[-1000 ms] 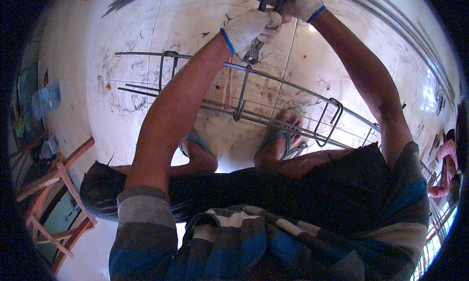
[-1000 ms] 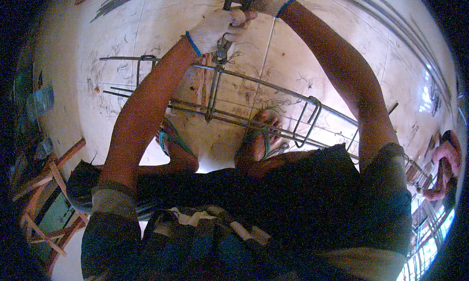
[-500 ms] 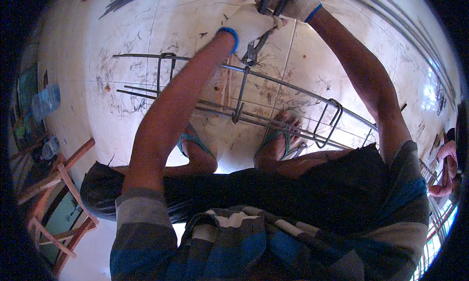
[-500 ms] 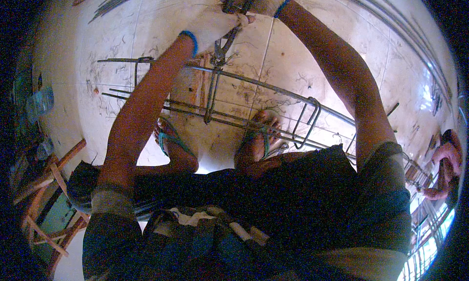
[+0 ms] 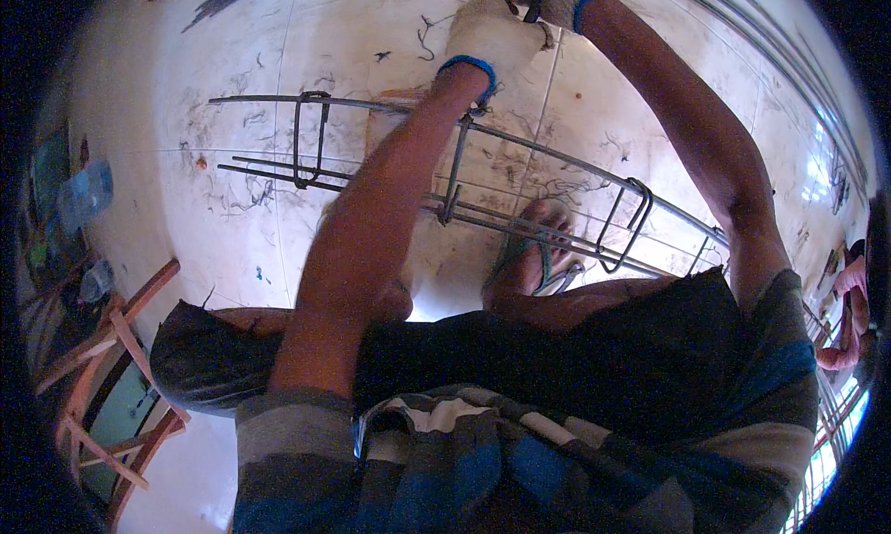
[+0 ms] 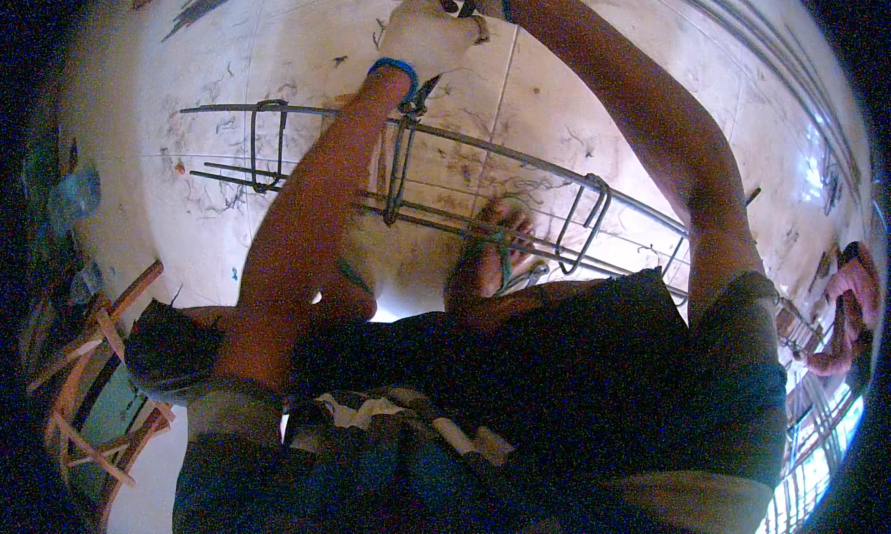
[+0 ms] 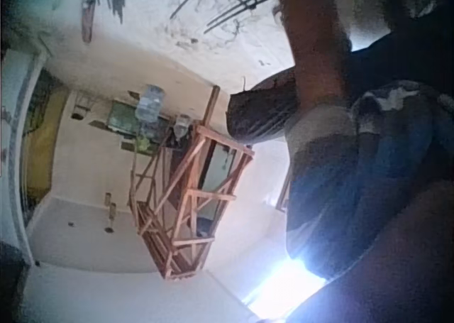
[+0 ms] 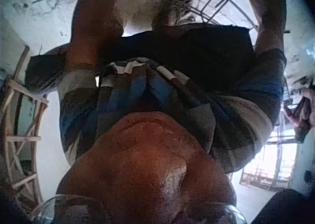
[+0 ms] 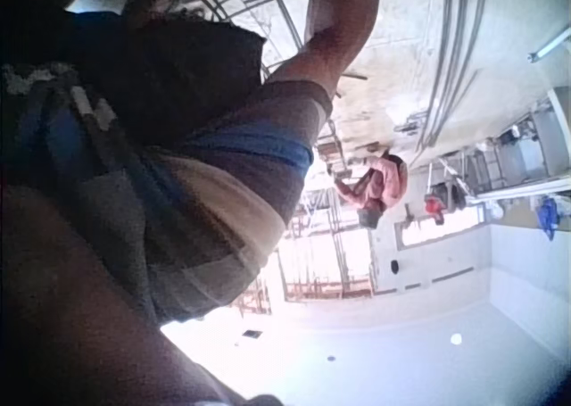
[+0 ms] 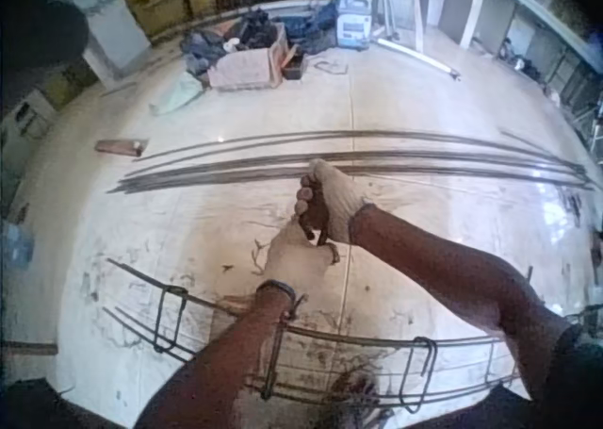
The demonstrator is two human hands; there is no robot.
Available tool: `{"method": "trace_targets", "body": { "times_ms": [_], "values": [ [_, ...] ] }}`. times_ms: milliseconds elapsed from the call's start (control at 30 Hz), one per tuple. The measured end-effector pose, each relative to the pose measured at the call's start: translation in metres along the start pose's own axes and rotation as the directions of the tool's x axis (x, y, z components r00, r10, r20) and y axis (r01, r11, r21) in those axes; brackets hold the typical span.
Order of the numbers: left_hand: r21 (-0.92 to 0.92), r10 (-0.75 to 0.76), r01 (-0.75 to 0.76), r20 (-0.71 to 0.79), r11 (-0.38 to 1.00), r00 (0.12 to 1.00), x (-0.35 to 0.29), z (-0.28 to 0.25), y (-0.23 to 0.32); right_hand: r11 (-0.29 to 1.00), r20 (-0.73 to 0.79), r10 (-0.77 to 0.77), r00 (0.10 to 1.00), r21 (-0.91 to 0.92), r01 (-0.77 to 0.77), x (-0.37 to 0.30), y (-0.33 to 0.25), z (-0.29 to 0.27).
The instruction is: The person sits on the floor and assembles a metal frame by tying thin wires around the intersections of metal rods. They use pliers to twist and secure the wires, working methodically along the length of the frame.
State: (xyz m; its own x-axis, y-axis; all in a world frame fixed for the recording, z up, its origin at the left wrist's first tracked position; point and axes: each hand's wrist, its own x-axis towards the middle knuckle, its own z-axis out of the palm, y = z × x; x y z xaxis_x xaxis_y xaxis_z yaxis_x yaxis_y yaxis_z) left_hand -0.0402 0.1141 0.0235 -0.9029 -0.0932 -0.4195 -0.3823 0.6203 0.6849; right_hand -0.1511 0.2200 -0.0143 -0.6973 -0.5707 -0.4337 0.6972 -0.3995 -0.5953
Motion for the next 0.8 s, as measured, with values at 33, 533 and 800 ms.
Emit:
{"method": "trace_targets", "body": {
  "times_ms": [33,533,800],
  "values": [
    [0.02,0.078,-0.078,0.01,0.997,0.997,0.016,0.01,-0.023,0.999,-0.011,-0.025,1.0,-0.028,0.024,0.002,0.003,0.0],
    [-0.009,0.071,-0.074,0.423,0.997,0.903,0.043,-0.009,-0.024,0.841,-0.274,-0.346,0.897,-0.515,0.166,-0.006,0.019,0.015],
    [0.355,0.291,-0.249,-0.068,0.901,0.954,0.037,0.034,-0.03,0.601,-0.171,-0.638,0.751,-0.721,0.346,0.011,0.026,0.007]
  ]
}}
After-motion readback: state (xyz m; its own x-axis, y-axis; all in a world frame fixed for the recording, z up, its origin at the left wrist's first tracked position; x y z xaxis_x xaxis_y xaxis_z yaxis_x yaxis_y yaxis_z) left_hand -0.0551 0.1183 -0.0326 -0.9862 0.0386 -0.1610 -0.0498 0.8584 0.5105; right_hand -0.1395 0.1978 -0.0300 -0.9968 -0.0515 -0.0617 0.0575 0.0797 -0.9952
